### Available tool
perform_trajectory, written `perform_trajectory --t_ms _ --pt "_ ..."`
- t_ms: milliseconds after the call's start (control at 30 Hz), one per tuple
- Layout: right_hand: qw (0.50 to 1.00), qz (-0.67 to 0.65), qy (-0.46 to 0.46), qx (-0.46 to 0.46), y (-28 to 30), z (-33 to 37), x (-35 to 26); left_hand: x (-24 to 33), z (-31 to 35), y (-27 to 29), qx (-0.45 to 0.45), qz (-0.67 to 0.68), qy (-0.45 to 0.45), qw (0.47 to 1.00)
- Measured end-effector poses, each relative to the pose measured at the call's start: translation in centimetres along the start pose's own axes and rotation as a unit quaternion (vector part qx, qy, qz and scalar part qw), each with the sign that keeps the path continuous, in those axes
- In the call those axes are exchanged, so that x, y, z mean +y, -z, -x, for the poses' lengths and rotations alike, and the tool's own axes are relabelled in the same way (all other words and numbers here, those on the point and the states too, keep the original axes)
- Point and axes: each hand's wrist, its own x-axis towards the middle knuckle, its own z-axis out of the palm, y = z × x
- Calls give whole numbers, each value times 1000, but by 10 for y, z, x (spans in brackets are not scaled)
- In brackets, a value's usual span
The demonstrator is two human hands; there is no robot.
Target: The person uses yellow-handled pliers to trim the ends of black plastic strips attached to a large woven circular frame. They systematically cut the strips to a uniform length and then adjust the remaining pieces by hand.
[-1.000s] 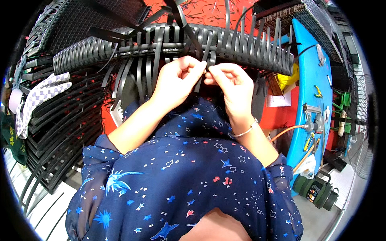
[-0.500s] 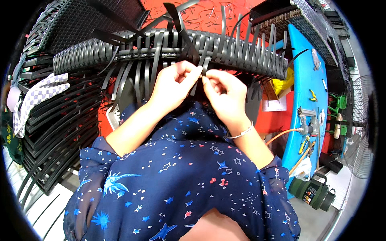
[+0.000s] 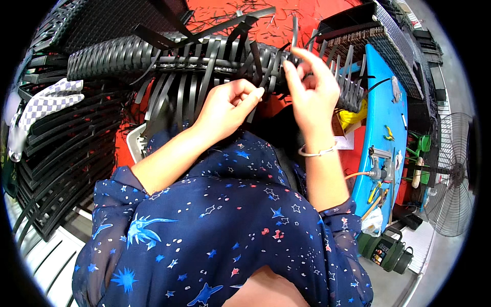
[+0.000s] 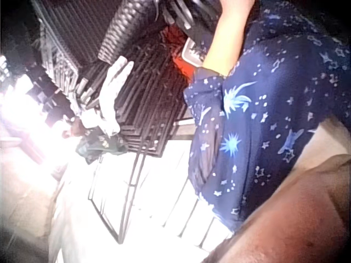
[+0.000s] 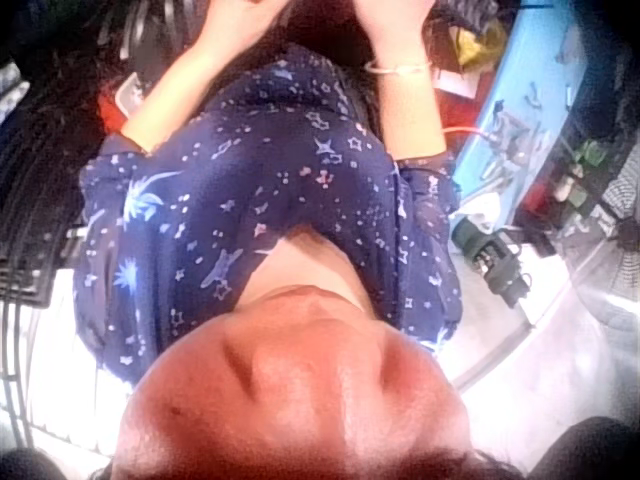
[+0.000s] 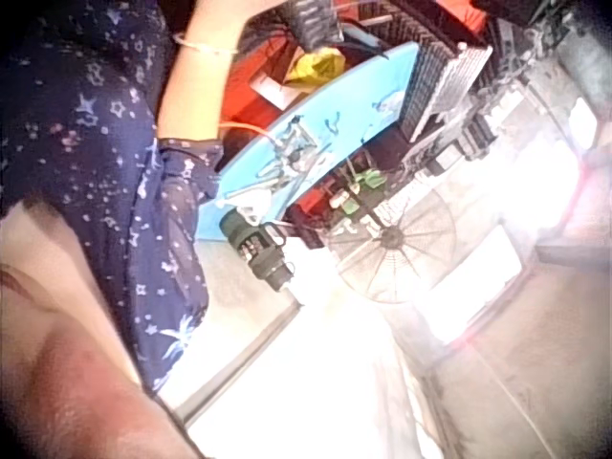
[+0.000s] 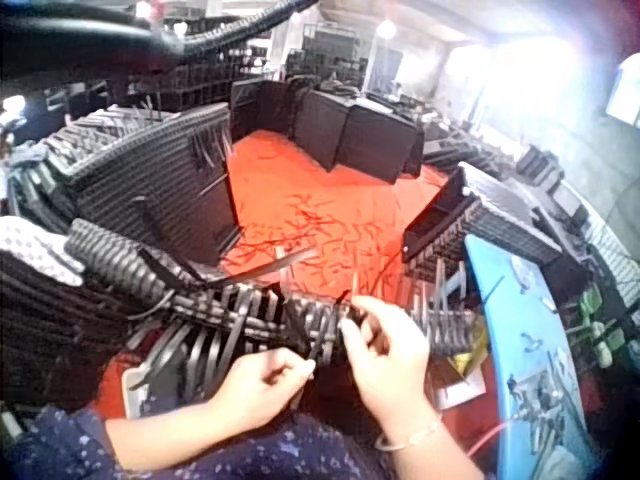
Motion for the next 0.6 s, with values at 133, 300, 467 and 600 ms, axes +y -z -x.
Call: perform_trajectory --t_ms 133,300,467,600 --pt "981 112 78 -141 6 -33 -3 -2 1 3 4 1 -3 1000" --pt "973 110 59 -192 13 -56 -3 0 1 3 -3 8 5 1000" --pt "965 105 97 -218 19 -65 0 2 1 1 2 21 2 1000" --pt "973 88 173 -121 23 -77 -8 4 -1 7 7 9 4 1000"
